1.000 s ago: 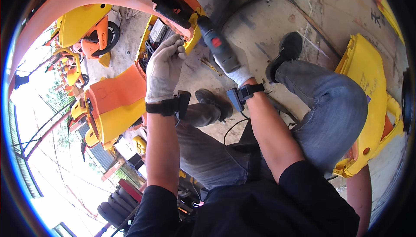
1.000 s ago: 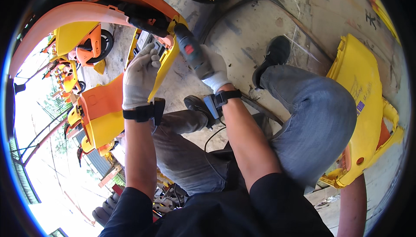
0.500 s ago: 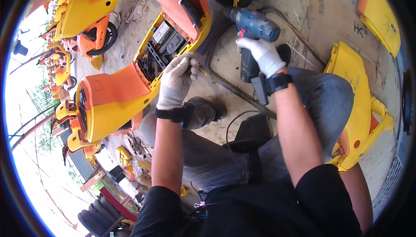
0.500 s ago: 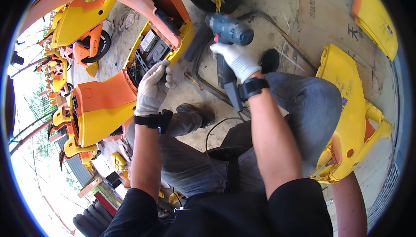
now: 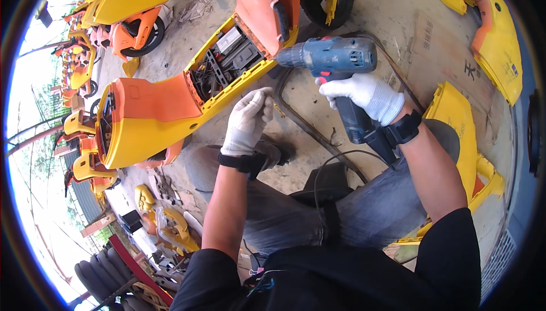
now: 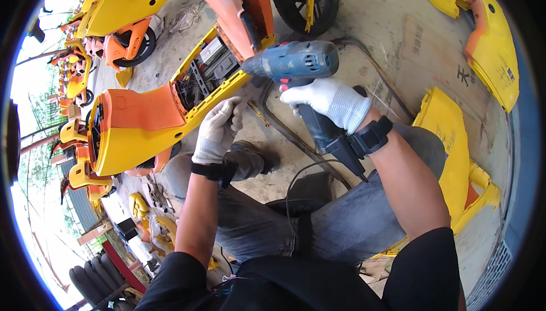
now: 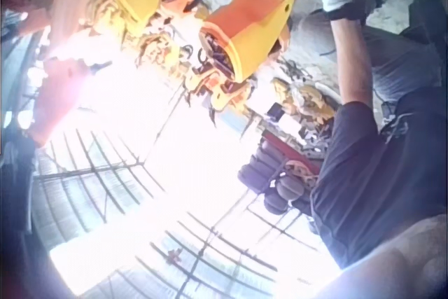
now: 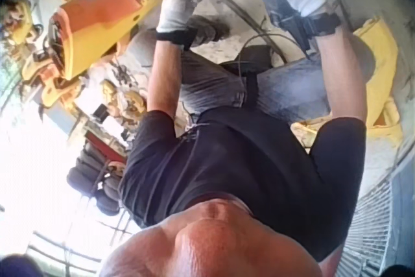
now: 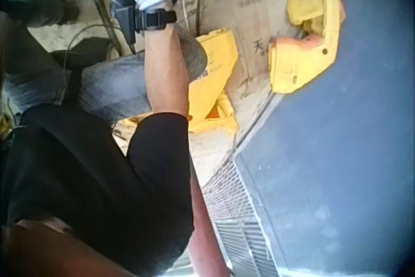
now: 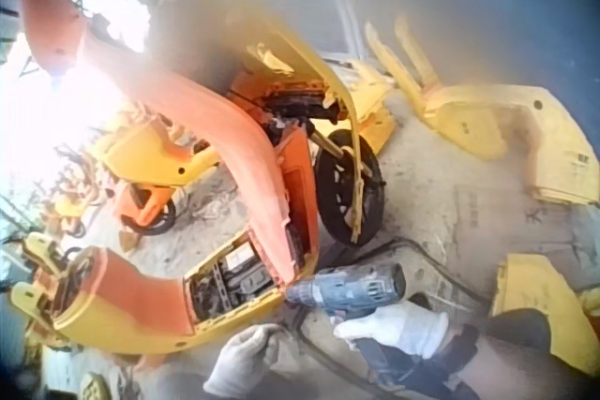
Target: The person uses a cordless drill to fasten screws into the yellow and orange plastic body panels of a disassembled electric scooter. They work on securing the side panels and the rear section of the scooter frame, moving around the vehicle to access different screw holes.
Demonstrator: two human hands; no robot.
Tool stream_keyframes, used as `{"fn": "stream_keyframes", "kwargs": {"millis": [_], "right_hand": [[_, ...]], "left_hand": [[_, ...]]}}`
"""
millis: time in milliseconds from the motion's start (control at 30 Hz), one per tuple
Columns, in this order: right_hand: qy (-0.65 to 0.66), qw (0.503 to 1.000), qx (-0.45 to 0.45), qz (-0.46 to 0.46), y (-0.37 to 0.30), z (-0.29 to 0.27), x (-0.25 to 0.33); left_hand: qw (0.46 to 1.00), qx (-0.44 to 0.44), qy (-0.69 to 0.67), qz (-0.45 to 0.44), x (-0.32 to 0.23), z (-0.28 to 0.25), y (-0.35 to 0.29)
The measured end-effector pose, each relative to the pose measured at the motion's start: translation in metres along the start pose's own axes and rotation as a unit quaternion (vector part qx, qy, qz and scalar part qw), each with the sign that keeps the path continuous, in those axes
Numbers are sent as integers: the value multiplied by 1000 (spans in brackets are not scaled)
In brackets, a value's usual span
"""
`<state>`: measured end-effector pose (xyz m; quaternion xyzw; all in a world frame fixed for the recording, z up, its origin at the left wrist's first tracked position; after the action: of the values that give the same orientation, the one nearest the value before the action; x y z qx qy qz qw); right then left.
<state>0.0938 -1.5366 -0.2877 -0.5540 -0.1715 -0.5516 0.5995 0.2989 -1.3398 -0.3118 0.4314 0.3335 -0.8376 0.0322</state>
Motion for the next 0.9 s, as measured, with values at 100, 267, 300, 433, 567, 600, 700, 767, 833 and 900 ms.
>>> {"fn": "stream_keyframes", "kwargs": {"millis": [100, 267, 300, 433, 567, 600, 700, 767, 833, 900], "right_hand": [[-29, 999, 26, -18, 2, 6, 6], [-27, 999, 40, -10, 13, 2, 4], [-26, 999, 38, 3, 13, 2, 4], [-38, 999, 33, 0, 13, 0, 0], [-72, 997, 29, -21, 13, -3, -2], [-75, 996, 30, -30, 15, -3, -4], [-104, 993, 42, -27, 18, -2, -5], [-78, 996, 44, -23, 16, 1, -4], [-78, 995, 49, -24, 15, 0, -5], [-104, 993, 56, -28, 17, -2, -12]], "left_hand": [[998, 10, -57, 16, -8, 4, -2], [998, 23, -42, 36, -17, -2, -8], [999, 16, -37, 37, -17, -1, -8], [999, 7, -39, 27, -16, -3, -8], [1000, 0, -18, 21, -19, 7, -6], [1000, -5, -13, 23, -22, 11, -7], [1000, -9, 2, 29, -22, 7, -9], [999, 0, 5, 32, -20, 0, -10], [999, 18, 2, 34, -20, -3, -10], [999, -4, 0, 35, -19, -2, -10]]}}
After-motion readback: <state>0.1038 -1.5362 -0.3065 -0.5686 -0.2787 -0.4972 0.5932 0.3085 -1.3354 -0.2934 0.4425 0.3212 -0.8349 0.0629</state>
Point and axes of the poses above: each hand's wrist, its own y-axis towards the middle knuckle, its own z-axis out of the palm, x = y × z, the point moved 1 cm from there along y, towards the middle knuckle, and after that the axes turned 4 degrees about x, right-handed, at the moved point
